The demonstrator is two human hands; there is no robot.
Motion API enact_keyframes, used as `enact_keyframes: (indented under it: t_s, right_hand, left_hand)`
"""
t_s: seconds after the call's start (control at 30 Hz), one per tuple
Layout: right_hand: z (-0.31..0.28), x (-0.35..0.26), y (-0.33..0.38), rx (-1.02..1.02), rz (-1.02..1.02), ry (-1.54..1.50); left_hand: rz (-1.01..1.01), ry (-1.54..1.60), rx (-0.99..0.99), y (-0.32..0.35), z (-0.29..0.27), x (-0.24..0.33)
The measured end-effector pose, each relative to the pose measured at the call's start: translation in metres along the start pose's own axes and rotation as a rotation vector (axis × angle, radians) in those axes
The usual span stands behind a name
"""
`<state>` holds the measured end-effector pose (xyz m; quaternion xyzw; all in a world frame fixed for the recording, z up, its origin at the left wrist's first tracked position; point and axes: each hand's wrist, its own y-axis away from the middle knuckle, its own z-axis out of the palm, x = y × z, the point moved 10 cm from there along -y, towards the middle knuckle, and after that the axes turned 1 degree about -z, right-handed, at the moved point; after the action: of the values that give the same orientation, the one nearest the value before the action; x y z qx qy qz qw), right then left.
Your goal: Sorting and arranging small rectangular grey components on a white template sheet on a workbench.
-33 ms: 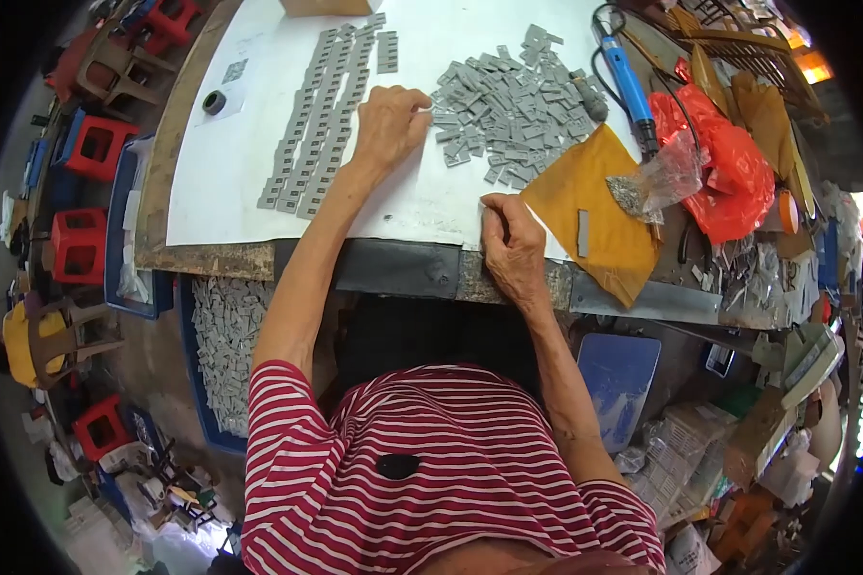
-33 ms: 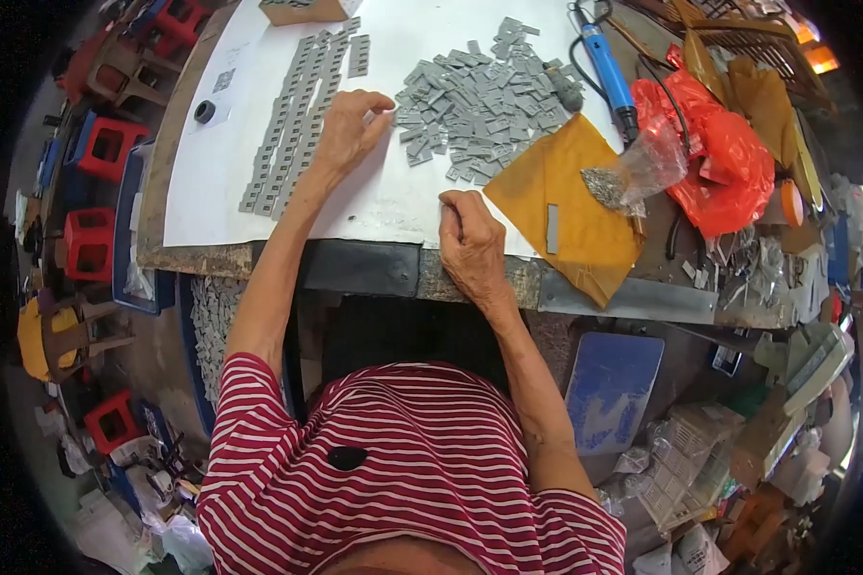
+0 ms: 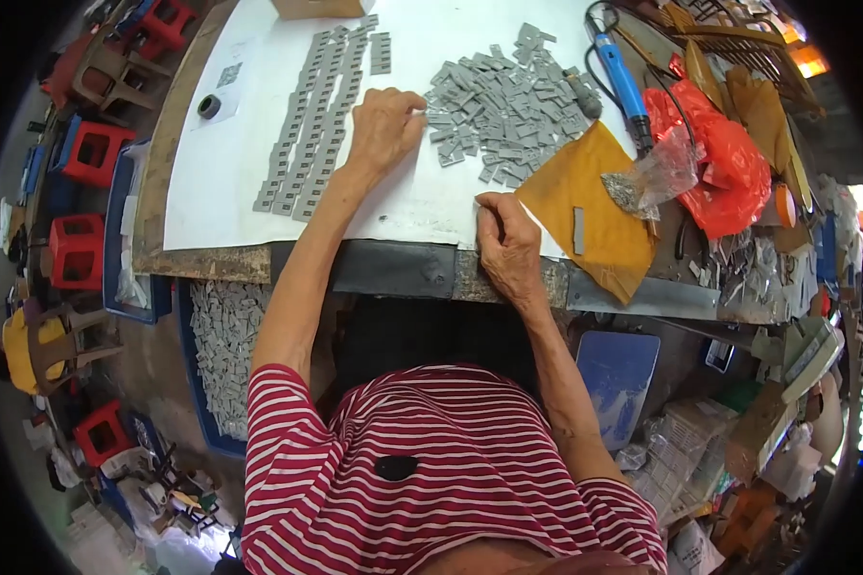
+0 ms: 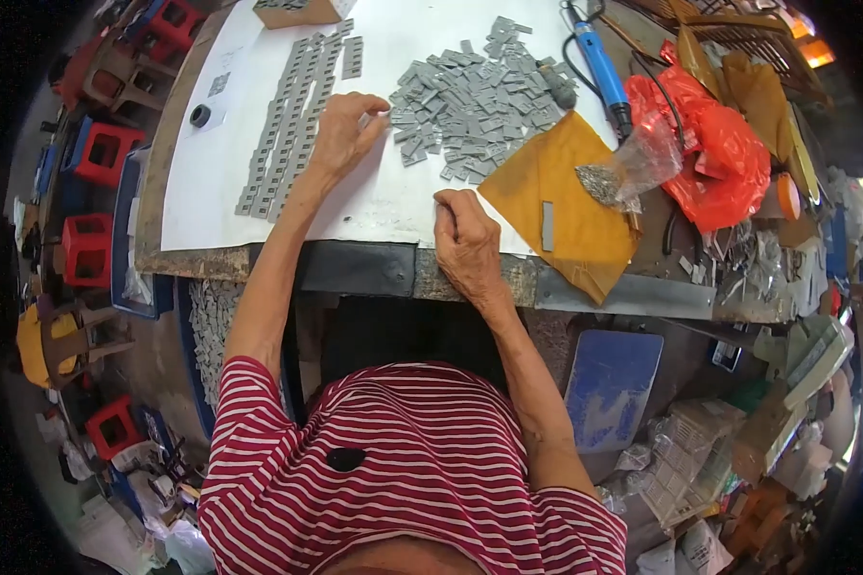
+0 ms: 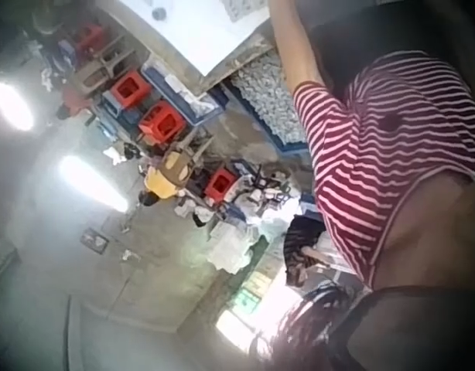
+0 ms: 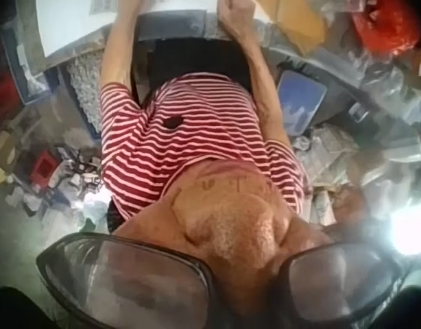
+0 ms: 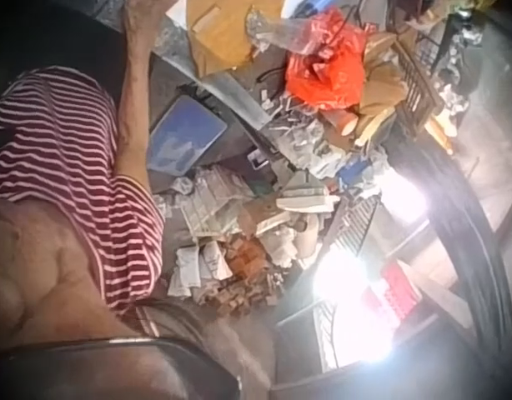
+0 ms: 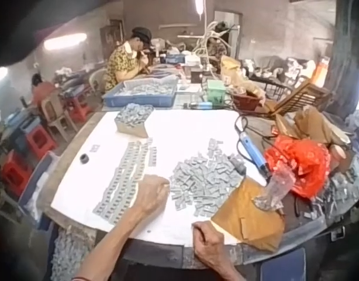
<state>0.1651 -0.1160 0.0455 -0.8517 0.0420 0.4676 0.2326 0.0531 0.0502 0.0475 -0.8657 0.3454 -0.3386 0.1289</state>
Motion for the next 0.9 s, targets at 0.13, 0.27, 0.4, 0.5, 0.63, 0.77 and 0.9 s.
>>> enact_keyframes:
  t_s: [0.13, 0.27, 0.4, 0.5, 0.63, 0.77, 0.9]
  right_hand:
    - [-0.007, -0.003, 0.002, 0.078, -0.073, -0.030]
    - [-0.008, -0.004, 0.004, 0.091, -0.094, -0.024]
    - [-0.006, -0.005, 0.006, 0.061, -0.089, -0.026]
    - [-0.005, -0.003, 0.007, 0.041, -0.098, -0.039]
    - [-0.005, -0.004, 0.008, 0.043, -0.092, -0.046]
    - [-0.009, -0.004, 0.010, 0.074, -0.089, -0.074]
    - [-0.012, -0.017, 0.008, 0.079, -0.134, -0.068]
  left_hand:
    - [0.014, 0.038, 0.032, 0.003, -0.005, 0.015]
    - [0.086, -0.014, 0.072, 0.004, -0.004, 0.023]
    - [0.106, -0.031, 0.077, 0.005, -0.001, 0.029]
    - [0.083, 0.021, 0.114, 0.004, -0.007, 0.035]
    - [0.070, 0.008, 0.101, 0.005, -0.004, 0.035]
    - [0.033, 0.012, 0.110, 0.008, -0.006, 0.038]
    - [-0.042, 0.193, 0.088, 0.013, -0.011, 0.043]
